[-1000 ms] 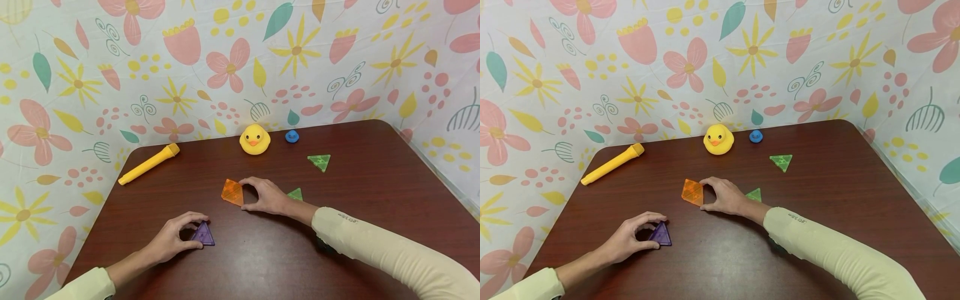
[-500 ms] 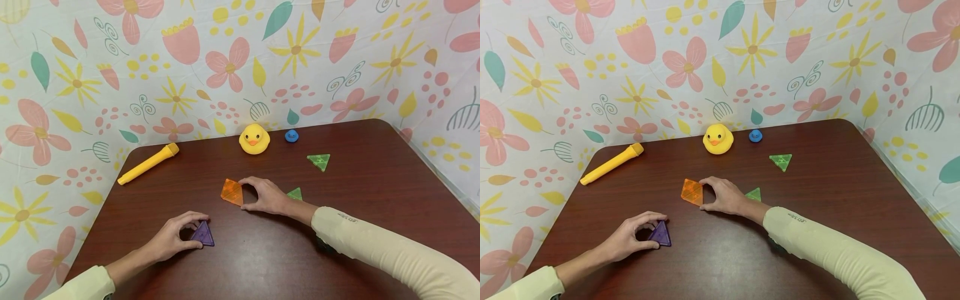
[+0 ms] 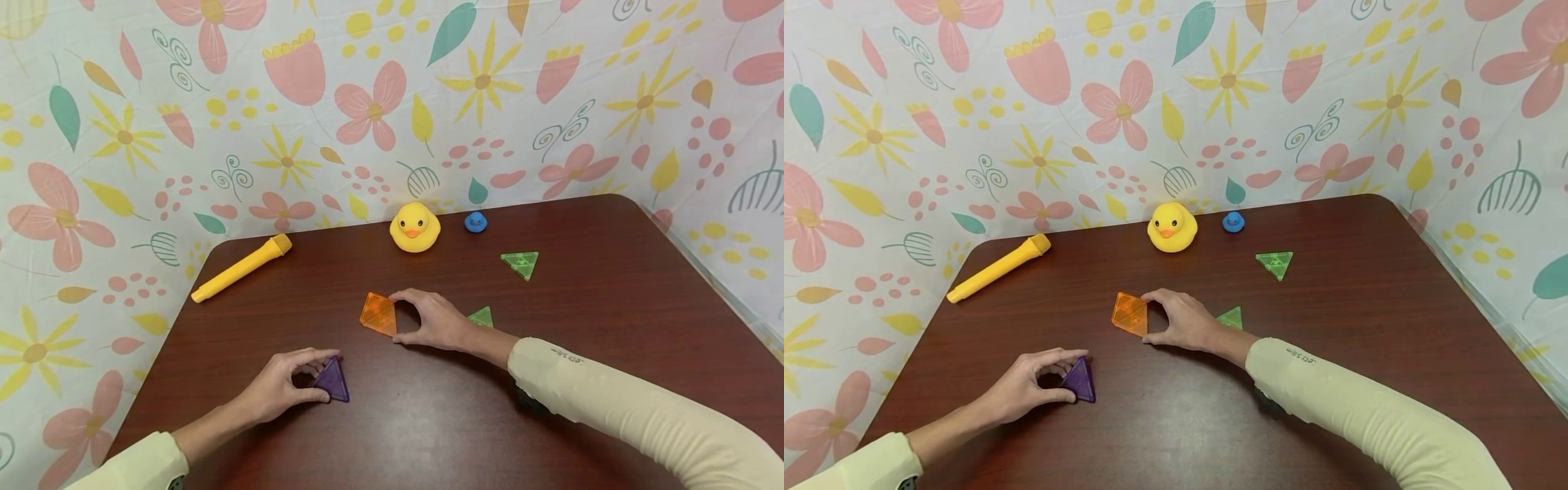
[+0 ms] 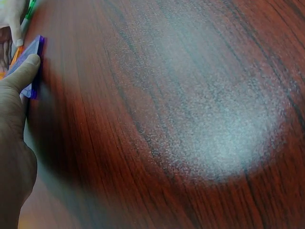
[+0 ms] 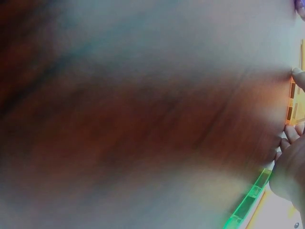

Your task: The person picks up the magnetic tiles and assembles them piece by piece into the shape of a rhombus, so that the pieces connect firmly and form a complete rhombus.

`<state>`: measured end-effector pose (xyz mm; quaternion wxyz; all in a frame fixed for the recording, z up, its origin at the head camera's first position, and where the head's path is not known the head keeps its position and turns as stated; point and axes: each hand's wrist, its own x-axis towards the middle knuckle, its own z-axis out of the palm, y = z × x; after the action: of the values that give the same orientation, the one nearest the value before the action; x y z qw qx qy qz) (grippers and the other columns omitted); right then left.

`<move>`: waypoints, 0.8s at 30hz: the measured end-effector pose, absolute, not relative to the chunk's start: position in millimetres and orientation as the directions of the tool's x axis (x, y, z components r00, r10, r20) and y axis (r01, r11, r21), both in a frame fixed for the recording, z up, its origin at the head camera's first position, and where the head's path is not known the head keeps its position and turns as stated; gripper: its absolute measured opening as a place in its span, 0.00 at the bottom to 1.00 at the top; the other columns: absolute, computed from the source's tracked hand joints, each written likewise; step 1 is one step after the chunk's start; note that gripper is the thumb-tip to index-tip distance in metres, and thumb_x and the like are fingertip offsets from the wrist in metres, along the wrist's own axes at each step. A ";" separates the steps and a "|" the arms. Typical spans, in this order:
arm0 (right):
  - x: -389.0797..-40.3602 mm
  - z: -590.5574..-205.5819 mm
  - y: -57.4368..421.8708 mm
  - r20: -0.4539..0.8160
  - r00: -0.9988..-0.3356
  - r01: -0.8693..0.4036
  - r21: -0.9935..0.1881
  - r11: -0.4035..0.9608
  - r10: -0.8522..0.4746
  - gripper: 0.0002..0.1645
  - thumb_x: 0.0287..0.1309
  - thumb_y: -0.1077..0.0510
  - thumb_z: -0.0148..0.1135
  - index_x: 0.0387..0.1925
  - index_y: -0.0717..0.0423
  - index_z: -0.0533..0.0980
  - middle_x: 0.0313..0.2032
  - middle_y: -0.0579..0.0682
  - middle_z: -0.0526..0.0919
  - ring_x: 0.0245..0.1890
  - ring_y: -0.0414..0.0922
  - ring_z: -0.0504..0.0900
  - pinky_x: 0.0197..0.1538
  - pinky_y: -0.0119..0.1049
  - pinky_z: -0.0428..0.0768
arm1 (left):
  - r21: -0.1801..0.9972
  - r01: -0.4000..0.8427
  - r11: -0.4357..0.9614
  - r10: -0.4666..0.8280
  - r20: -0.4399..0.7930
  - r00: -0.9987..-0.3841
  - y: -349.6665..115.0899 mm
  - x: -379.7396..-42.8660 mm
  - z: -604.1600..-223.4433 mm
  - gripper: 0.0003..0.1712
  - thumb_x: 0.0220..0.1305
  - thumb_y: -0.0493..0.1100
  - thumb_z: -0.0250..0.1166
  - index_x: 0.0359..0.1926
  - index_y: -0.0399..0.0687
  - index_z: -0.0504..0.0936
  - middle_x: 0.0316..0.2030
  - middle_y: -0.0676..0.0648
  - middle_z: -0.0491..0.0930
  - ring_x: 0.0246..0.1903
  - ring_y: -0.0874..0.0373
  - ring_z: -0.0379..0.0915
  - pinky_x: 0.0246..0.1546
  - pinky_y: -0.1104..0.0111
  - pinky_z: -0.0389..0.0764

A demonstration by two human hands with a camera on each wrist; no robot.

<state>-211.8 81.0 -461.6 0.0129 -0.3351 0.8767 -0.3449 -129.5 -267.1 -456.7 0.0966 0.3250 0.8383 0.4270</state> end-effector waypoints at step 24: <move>-210.4 -460.2 80.9 0.224 -0.771 -0.591 -0.599 0.540 -0.596 0.44 0.53 0.49 0.85 0.68 0.59 0.75 0.63 0.54 0.82 0.64 0.51 0.81 0.66 0.50 0.78 | 0.801 0.461 0.382 0.563 0.194 -0.804 -264.7 -137.1 -454.9 0.10 0.62 0.37 0.79 0.44 0.52 0.92 0.38 0.54 0.90 0.38 0.59 0.87 0.40 0.67 0.87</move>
<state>-210.4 80.9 -460.2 0.0033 -0.3381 0.8776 -0.3399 -137.1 -264.7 -454.9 0.0552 0.3085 0.8296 0.4622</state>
